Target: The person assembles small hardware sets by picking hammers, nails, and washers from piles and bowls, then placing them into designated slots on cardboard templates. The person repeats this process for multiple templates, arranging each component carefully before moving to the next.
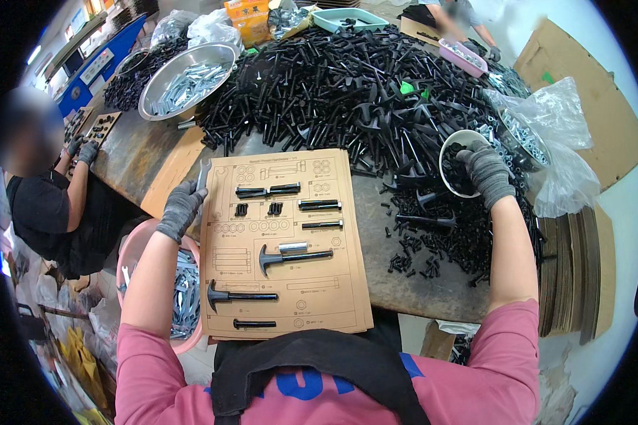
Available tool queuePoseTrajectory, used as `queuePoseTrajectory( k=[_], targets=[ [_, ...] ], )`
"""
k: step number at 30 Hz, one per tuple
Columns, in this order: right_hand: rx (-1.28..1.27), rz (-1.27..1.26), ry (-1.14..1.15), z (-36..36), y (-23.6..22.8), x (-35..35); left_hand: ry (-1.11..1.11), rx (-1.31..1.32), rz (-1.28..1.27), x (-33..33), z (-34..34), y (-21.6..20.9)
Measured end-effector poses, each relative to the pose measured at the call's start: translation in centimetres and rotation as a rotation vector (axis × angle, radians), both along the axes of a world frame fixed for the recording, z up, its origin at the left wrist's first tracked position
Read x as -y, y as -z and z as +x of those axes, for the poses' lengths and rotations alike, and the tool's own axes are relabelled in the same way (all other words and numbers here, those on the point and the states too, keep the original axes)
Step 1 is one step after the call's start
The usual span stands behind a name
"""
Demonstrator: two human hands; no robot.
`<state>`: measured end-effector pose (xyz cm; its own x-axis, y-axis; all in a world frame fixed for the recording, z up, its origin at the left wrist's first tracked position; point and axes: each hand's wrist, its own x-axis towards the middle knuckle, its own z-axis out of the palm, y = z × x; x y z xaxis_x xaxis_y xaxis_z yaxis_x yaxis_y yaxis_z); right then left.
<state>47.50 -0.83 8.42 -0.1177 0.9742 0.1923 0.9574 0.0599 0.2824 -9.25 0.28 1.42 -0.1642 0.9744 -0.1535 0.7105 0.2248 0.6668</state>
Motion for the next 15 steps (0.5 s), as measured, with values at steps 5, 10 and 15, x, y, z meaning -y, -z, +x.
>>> queuePoseTrajectory(
  k=[5,10,15],
  targets=[
    [0.067,-0.132,-0.172,1.2,-0.3,-2.4,0.166,-0.309,0.109,-1.6,0.3,1.4],
    [-0.061,-0.176,-0.136,1.4,-1.3,-3.5,0.155,-0.299,0.038,-2.4,1.2,2.3],
    [-0.415,0.132,-0.174,3.7,-0.4,-2.5,0.124,-0.549,-0.088,-2.1,4.1,-0.1]
  ],
)
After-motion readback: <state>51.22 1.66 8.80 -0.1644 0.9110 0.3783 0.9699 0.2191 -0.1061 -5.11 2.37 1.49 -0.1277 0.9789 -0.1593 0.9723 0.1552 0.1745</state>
